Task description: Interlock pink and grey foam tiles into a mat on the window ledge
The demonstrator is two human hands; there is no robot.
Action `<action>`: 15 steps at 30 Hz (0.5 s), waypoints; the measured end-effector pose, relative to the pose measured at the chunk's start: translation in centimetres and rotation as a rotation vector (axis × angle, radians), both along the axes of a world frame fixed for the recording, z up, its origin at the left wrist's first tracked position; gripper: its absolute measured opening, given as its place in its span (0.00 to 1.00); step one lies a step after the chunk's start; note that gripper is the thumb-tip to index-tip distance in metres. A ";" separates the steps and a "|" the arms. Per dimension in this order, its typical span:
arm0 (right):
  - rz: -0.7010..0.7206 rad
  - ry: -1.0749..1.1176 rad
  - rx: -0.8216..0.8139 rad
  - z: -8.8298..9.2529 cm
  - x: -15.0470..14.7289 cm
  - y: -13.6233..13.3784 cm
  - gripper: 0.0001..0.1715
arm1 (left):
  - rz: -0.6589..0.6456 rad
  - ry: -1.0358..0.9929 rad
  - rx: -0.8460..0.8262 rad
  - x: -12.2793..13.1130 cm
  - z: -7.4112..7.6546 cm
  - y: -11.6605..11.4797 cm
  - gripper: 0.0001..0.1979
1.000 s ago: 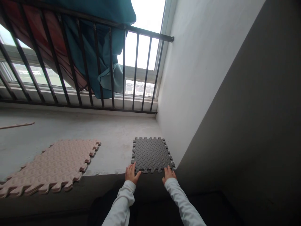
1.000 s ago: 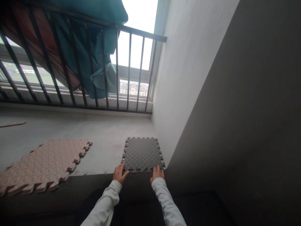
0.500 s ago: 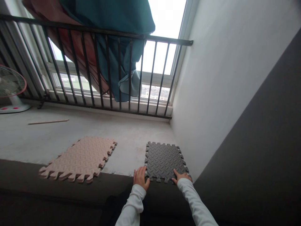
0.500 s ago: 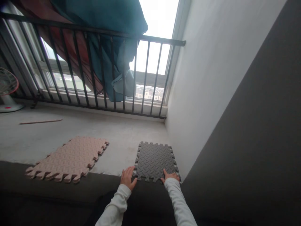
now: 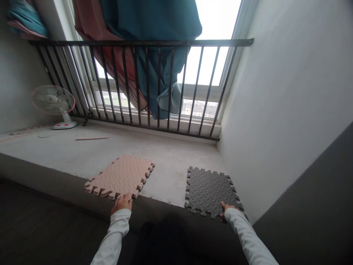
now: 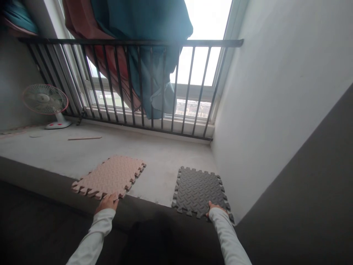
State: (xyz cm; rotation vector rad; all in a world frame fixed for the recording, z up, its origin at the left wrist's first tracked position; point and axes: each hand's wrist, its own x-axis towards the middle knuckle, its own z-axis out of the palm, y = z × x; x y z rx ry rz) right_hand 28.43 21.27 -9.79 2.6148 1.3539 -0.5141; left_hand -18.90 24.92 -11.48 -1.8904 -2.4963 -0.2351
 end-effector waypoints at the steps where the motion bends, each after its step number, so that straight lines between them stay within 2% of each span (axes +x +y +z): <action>1: -0.001 -0.001 -0.040 0.1 -0.1 0.0 0.43 | -0.002 0.013 -0.007 0.0 0.3 0.3 0.16; 3: 0.002 -0.006 -0.155 0.5 -0.4 -0.1 0.44 | 0.005 0.030 -0.023 0.3 1.2 1.0 0.16; 8: 0.014 -0.008 -0.197 1.3 -1.1 -0.3 0.44 | 0.023 -0.022 -0.121 2.2 3.4 1.7 0.19; 12: 0.024 -0.030 -0.210 1.2 -1.1 -0.3 0.43 | 0.066 0.020 -0.155 3.5 4.1 1.1 0.16; 15: 0.057 -0.049 -0.265 1.0 -1.0 -0.3 0.43 | 0.106 -0.010 -0.198 3.4 4.5 0.7 0.15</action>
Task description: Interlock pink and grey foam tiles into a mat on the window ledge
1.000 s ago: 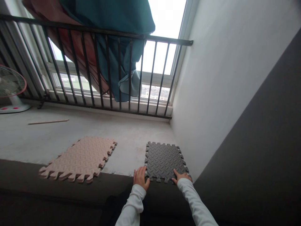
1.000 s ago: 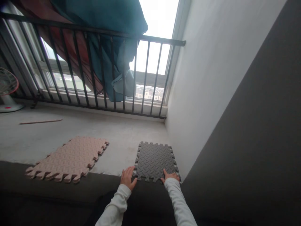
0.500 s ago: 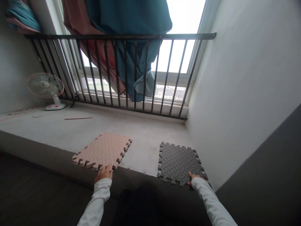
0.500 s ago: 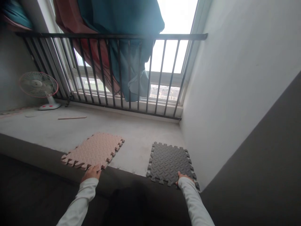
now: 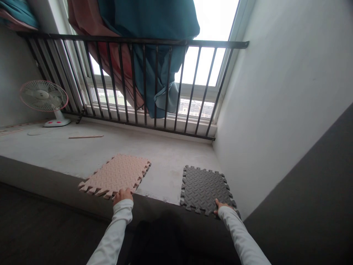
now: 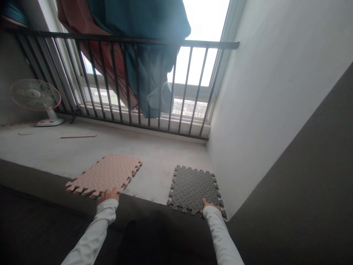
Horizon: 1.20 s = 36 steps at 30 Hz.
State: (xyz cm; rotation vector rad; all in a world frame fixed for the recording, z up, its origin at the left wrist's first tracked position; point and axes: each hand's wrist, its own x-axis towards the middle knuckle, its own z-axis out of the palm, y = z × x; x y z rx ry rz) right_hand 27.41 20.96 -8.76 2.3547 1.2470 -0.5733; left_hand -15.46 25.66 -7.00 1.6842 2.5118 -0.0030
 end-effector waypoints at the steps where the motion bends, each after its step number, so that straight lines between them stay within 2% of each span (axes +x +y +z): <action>1: 0.011 -0.005 -0.018 0.0 0.0 0.0 0.43 | 0.010 -0.010 -0.005 -0.1 0.1 0.0 0.16; 4: 0.034 -0.009 -0.041 0.2 0.0 0.0 0.44 | -0.005 0.003 0.034 0.1 0.7 0.1 0.16; 7: 0.049 -0.003 -0.047 0.6 -0.2 0.0 0.45 | -0.102 0.012 0.095 2.7 1.9 0.1 0.16; 11: 0.040 -0.009 -0.051 1.1 -0.5 -0.2 0.44 | -0.298 -0.070 0.117 10.0 3.8 -1.3 0.17; 13: 0.038 -0.016 -0.050 1.5 -0.7 -0.5 0.43 | -0.394 -0.135 0.076 14.2 4.2 -2.5 0.16; 15: 0.044 -0.025 -0.046 2.1 -1.0 -0.8 0.42 | -0.497 -0.191 0.012 18.0 3.9 -3.9 0.15; 17: 0.061 -0.030 -0.046 2.6 -1.3 -1.1 0.41 | -0.592 -0.233 -0.060 20.9 2.9 -5.0 0.15; 20: 0.084 -0.036 -0.052 2.9 -1.6 -1.3 0.40 | -0.667 -0.261 -0.157 23.6 0.9 -5.7 0.18; 24: 0.073 -0.040 -0.062 2.7 -1.4 -1.2 0.41 | -0.702 -0.235 -0.168 24.7 -0.8 -5.4 0.19; 28: 0.075 -0.037 -0.059 2.6 -1.3 -1.0 0.41 | -0.743 -0.185 -0.031 24.4 -1.3 -4.5 0.16; 31: 0.084 -0.032 -0.058 2.7 -1.3 -1.1 0.41 | -0.769 -0.201 0.063 23.7 -1.9 -3.8 0.18; 36: 0.081 -0.038 -0.054 2.4 -1.2 -1.1 0.42 | -0.693 -0.262 0.050 22.7 -3.0 -2.8 0.22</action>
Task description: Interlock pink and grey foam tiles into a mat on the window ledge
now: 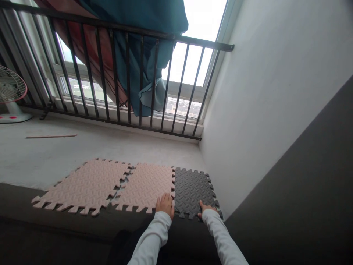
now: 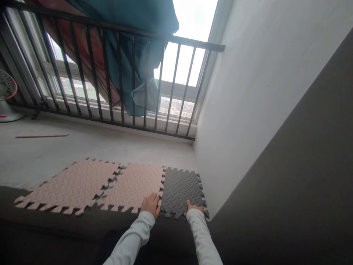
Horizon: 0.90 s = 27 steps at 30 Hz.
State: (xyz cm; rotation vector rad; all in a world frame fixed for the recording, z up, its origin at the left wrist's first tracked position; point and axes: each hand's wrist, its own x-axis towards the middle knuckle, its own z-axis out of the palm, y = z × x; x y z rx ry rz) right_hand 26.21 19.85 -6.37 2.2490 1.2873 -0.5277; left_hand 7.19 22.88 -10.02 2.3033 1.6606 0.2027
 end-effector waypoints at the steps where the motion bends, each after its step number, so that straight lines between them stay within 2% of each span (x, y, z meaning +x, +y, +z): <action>1: 0.007 0.002 0.004 -0.1 0.1 0.0 0.42 | 0.013 0.000 -0.020 -0.1 -0.1 0.1 0.22; 13: 0.011 0.002 -0.001 0.1 -0.1 -0.2 0.41 | 0.131 0.031 -0.105 -1.7 -0.9 0.9 0.24; 22: 0.020 -0.005 0.002 -0.8 0.3 0.1 0.41 | 0.127 0.030 -0.166 -1.8 -0.6 1.2 0.24; 27: -0.019 -0.015 -0.010 -0.6 0.0 0.0 0.40 | 0.117 0.012 -0.208 -1.8 -0.5 1.7 0.23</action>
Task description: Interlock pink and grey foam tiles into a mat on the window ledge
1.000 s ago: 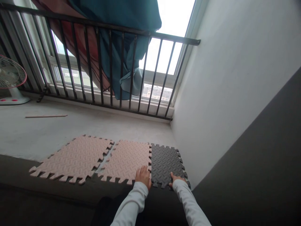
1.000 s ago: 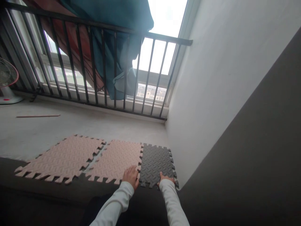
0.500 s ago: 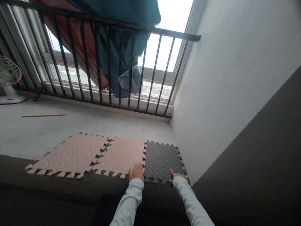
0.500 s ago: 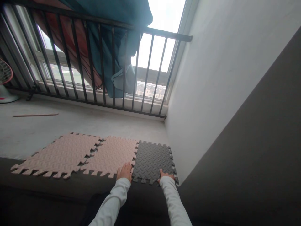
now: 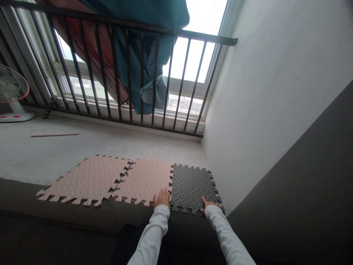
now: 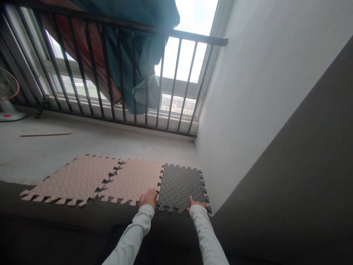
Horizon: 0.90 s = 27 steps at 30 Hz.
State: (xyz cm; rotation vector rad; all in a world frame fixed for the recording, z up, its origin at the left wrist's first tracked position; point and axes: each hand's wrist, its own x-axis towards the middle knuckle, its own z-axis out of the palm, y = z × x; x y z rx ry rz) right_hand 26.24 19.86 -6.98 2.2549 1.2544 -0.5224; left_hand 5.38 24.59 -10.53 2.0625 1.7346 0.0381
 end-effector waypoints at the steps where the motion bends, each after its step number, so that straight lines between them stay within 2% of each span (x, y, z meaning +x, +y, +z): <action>1: 0.004 0.000 0.000 0.1 0.0 0.0 0.40 | -0.004 -0.006 -0.003 0.0 0.0 0.0 0.23; 14: 0.008 0.022 0.014 0.2 0.2 0.1 0.41 | -0.044 0.012 -0.002 -0.1 0.3 -0.2 0.24; 18: 0.008 0.039 0.025 0.1 0.2 0.1 0.41 | -0.087 0.072 0.063 0.5 -0.6 -1.6 0.23; 22: 0.008 0.008 0.013 0.3 0.0 0.1 0.40 | -0.114 0.116 0.119 0.9 -1.4 -2.8 0.32; 27: 0.018 0.009 -0.017 0.6 -0.2 0.1 0.40 | -0.102 0.074 0.082 0.6 -0.4 -1.3 0.27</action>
